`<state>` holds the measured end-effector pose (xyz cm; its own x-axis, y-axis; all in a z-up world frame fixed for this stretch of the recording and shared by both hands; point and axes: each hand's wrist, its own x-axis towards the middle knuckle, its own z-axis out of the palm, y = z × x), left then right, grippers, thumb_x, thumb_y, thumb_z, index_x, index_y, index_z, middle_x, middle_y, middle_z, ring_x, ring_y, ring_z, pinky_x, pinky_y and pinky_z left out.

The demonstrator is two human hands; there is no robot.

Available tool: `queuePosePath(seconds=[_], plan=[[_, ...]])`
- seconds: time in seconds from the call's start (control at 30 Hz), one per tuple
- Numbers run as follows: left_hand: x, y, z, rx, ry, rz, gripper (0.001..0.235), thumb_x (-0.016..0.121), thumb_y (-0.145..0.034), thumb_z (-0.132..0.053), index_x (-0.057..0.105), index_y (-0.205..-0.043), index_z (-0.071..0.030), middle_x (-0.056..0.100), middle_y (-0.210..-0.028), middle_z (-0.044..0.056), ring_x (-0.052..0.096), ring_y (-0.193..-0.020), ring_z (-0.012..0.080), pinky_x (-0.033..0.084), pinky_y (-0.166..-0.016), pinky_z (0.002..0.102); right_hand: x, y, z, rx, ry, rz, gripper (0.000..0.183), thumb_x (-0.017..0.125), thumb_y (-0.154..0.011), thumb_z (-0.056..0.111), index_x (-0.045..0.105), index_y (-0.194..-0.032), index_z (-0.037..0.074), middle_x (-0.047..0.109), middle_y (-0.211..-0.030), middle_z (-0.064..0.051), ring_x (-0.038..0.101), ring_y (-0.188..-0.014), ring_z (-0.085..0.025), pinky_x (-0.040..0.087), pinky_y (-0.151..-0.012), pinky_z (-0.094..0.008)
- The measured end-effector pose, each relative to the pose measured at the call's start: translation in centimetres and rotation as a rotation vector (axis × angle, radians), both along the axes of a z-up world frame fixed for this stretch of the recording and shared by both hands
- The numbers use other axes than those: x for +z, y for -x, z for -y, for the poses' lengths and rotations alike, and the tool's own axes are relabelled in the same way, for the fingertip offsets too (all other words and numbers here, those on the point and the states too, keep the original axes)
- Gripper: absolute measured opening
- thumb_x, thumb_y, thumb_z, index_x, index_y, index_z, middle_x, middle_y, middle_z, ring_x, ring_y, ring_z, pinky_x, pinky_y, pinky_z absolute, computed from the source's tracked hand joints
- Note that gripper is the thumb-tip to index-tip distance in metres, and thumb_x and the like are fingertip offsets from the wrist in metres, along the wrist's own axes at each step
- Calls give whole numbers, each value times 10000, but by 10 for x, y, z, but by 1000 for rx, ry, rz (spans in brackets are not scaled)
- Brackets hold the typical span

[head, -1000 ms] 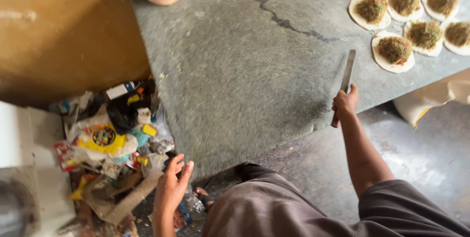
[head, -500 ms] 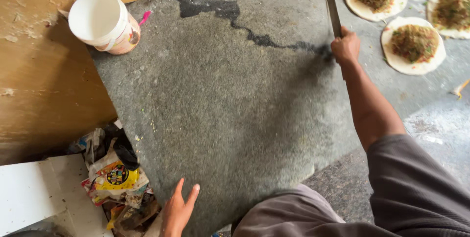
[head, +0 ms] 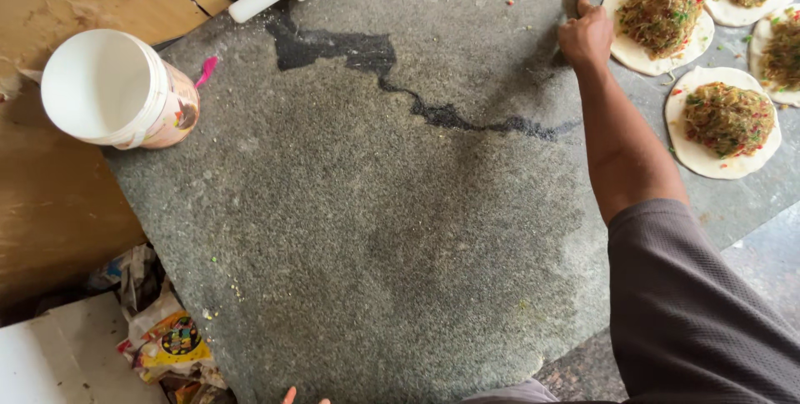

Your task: The person places vegetable filling onto round dough sheets, then folds and pleats the edges to seal the dumplings. The person also cleans the work surface with a scraper before continuing.

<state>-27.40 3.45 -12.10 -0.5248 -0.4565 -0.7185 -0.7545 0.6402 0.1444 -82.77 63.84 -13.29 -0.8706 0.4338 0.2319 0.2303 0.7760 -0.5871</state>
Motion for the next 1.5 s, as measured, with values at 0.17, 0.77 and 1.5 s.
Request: queuePosePath(seconds=[0.17, 0.77, 1.5], plan=[[3, -22, 5, -15, -6, -86, 972, 705, -785, -707, 421, -1524, -142, 639, -1329, 249, 597, -1245, 417, 479, -1017, 469, 17, -48, 55, 179, 77, 12, 422, 582, -901, 122, 701, -1301, 61, 704, -1075, -304, 718, -1002, -412, 555, -906, -470], [107, -156, -7, 125, -185, -608, 688, 683, -869, -541, 573, -1436, -167, 719, -1112, 173, 676, -881, 318, 541, -802, 418, 5, -369, 351, 1087, -163, 456, 434, 518, -985, 98, 604, -1395, 213, 730, -946, -105, 692, -601, -332, 588, -523, -468], [94, -173, -1, 49, -191, -857, 656, 620, -931, -535, 540, -1413, -97, 661, -1311, 215, 627, -1221, 383, 508, -993, 458, -2, -493, 520, 1332, -100, 166, 243, 653, -952, 268, 736, -1160, 173, 732, -1104, -186, 742, -928, -364, 609, -799, -459]])
